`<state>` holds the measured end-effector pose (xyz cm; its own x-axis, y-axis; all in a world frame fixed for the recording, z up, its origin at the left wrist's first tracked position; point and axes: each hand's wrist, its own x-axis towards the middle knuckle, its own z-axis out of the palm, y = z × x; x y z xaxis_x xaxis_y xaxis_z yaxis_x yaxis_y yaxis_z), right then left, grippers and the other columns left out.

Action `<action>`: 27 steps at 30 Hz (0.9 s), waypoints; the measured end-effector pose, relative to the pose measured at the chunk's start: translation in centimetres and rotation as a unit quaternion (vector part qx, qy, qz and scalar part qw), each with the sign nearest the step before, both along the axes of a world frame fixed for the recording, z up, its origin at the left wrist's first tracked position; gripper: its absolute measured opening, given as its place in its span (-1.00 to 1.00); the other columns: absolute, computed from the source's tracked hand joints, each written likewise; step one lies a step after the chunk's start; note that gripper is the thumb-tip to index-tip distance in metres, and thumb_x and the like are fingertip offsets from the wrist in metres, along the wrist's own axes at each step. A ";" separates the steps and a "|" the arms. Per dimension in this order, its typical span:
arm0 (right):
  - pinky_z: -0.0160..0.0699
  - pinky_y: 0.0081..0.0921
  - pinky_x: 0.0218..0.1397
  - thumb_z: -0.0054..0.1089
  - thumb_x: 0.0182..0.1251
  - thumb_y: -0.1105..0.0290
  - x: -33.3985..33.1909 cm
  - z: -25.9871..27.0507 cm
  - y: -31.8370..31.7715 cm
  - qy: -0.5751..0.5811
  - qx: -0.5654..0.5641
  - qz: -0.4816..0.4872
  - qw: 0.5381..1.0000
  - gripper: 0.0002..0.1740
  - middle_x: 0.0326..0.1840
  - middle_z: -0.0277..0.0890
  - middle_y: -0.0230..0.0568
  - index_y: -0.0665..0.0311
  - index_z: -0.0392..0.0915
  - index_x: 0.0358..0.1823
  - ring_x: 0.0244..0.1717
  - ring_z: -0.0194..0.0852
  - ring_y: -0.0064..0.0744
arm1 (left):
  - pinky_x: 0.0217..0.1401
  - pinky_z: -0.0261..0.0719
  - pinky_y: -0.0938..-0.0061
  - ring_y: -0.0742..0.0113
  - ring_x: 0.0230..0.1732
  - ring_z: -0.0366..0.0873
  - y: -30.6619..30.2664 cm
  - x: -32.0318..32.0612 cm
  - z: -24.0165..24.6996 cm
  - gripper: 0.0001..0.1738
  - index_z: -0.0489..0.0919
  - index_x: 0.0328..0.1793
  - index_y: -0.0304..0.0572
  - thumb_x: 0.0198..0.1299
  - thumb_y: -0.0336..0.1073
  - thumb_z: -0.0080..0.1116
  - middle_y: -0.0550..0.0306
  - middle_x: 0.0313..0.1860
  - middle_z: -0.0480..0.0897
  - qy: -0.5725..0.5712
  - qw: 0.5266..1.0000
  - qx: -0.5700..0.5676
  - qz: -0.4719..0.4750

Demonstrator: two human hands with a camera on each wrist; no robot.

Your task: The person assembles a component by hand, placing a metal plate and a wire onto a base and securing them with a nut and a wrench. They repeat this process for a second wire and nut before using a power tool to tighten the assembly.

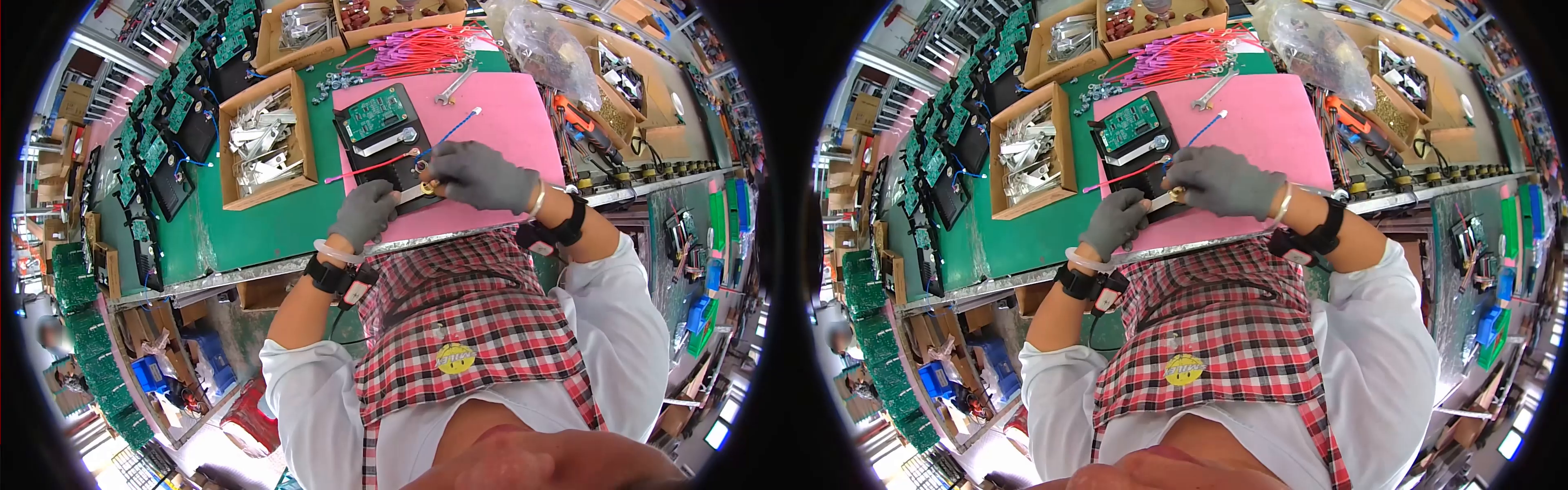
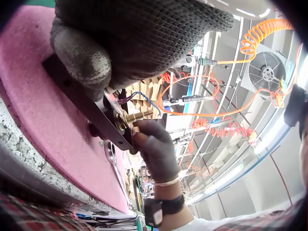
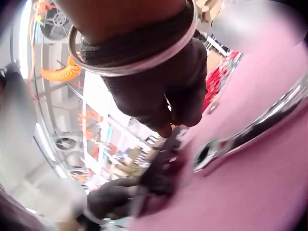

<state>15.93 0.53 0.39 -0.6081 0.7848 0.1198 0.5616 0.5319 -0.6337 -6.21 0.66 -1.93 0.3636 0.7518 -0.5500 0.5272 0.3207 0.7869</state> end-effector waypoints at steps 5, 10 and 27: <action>0.47 -0.28 -0.23 0.18 0.05 0.19 -1.6 -0.8 0.3 -0.187 0.014 -0.010 0.982 -0.72 -0.29 0.45 -0.16 0.16 0.51 -0.24 -0.26 0.48 -0.14 | -0.74 0.29 0.60 0.52 -0.71 0.36 -0.3 0.0 -0.4 -0.76 0.48 -0.27 -0.25 0.17 -0.19 0.02 0.21 -0.62 0.46 -0.013 0.999 0.042 0.011; 0.44 -0.26 -0.29 0.27 -0.05 0.12 -0.6 -0.1 -1.0 -0.246 -0.010 0.017 0.969 -0.63 -0.38 0.42 -0.19 0.20 0.48 -0.28 -0.36 0.46 -0.14 | -0.74 0.30 0.59 0.51 -0.70 0.37 0.1 -0.2 -0.7 -0.74 0.48 -0.26 -0.26 0.17 -0.18 0.02 0.21 -0.62 0.47 -0.018 0.999 0.030 -0.012; 0.42 -0.31 -0.30 0.27 -0.08 0.22 0.1 -1.4 -2.0 -0.006 0.129 -0.085 0.988 -0.79 -0.45 0.37 -0.36 0.15 0.52 -0.46 -0.32 0.38 -0.25 | -0.74 0.24 0.56 0.51 -0.73 0.32 -0.1 0.0 -0.4 -0.75 0.44 -0.39 -0.25 0.17 -0.19 0.00 0.20 -0.65 0.45 -0.021 0.999 0.030 0.001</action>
<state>16.05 -1.50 -1.03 -0.4724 0.8202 0.3228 0.6633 0.5719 -0.4826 -6.24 0.57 -2.29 0.3833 0.7839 -0.4884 0.4932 0.2734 0.8258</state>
